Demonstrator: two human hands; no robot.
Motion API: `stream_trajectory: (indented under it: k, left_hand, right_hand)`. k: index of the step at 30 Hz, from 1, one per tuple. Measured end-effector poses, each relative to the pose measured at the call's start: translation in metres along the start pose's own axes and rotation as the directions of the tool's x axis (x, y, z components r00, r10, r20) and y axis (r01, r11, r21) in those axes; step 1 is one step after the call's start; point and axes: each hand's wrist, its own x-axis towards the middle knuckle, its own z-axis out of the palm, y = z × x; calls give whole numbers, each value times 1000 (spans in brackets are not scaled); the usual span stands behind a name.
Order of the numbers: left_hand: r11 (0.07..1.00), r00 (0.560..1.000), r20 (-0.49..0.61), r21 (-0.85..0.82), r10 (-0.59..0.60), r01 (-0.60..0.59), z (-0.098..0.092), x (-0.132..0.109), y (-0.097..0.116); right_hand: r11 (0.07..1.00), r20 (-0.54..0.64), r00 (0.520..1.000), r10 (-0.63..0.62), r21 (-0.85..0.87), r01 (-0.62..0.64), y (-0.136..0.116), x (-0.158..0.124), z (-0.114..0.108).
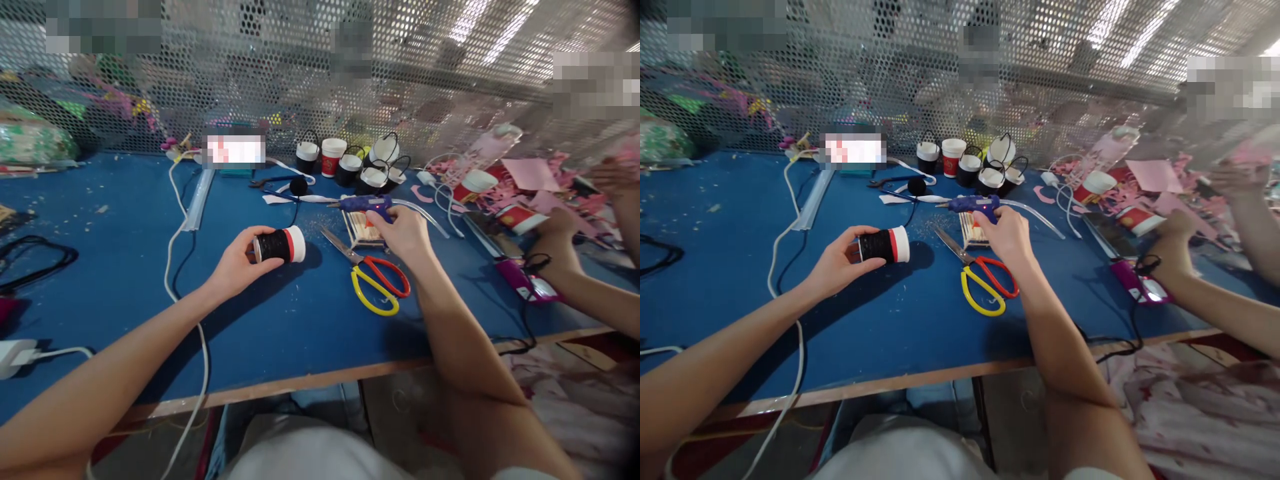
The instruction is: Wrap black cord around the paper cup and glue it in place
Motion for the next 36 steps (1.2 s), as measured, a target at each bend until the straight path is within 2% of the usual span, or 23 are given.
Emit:
stream_trajectory:
  k: [3,6,8,10,12,13,15,17,19,21,22,24,27,32,36]
  left_hand:
    - [999,1000,6,20,25,-25,-1,-1,0]
    - [996,997,15,43,75,-75,-1,-1,0]
    - [991,993,23,59,120,-121,-1,-2,0]
    - [982,984,30,72,174,-176,-1,-3,2]
    - [966,970,53,85,239,-243,-1,-4,6]
    - [955,959,71,94,276,-282,-2,-5,9]
    - [922,928,124,126,351,-366,-3,-7,16]
    - [878,891,186,179,414,-445,-4,-9,24]
    - [839,861,253,226,441,-496,-4,-11,31]
    - [818,839,316,240,442,-522,-4,-11,37]
    - [815,830,343,237,440,-530,-5,-11,39]
    - [815,815,394,223,426,-534,-6,-11,43]
    - [852,818,427,176,385,-493,-9,-11,45]
    - [982,925,329,-41,188,-185,-6,-14,36]
    - [989,933,352,-147,69,-17,1,-17,22]
  right_hand:
    - [992,38,998,45,-118,-41,4,4,8]
    - [985,67,997,31,-171,-20,7,5,13]
    - [982,14,1000,8,-187,-5,7,2,13]
    - [984,-96,994,-61,-175,43,1,-3,8]
    - [979,-154,969,-195,-88,183,-10,-11,0]
    - [962,-133,953,-272,-1,275,-18,-16,-5]
    - [895,36,918,-396,242,376,-36,-26,-10]
    - [827,212,859,-467,450,338,-54,-34,-10]
    - [762,351,785,-511,608,224,-69,-39,-3]
    - [702,432,717,-547,704,111,-79,-42,6]
    - [673,443,698,-563,736,75,-82,-43,10]
    - [617,411,708,-573,786,43,-85,-44,16]
    - [541,321,782,-535,841,24,-85,-45,16]
    - [455,192,859,-474,889,53,-78,-44,8]
    - [461,163,886,-434,885,63,-75,-45,8]
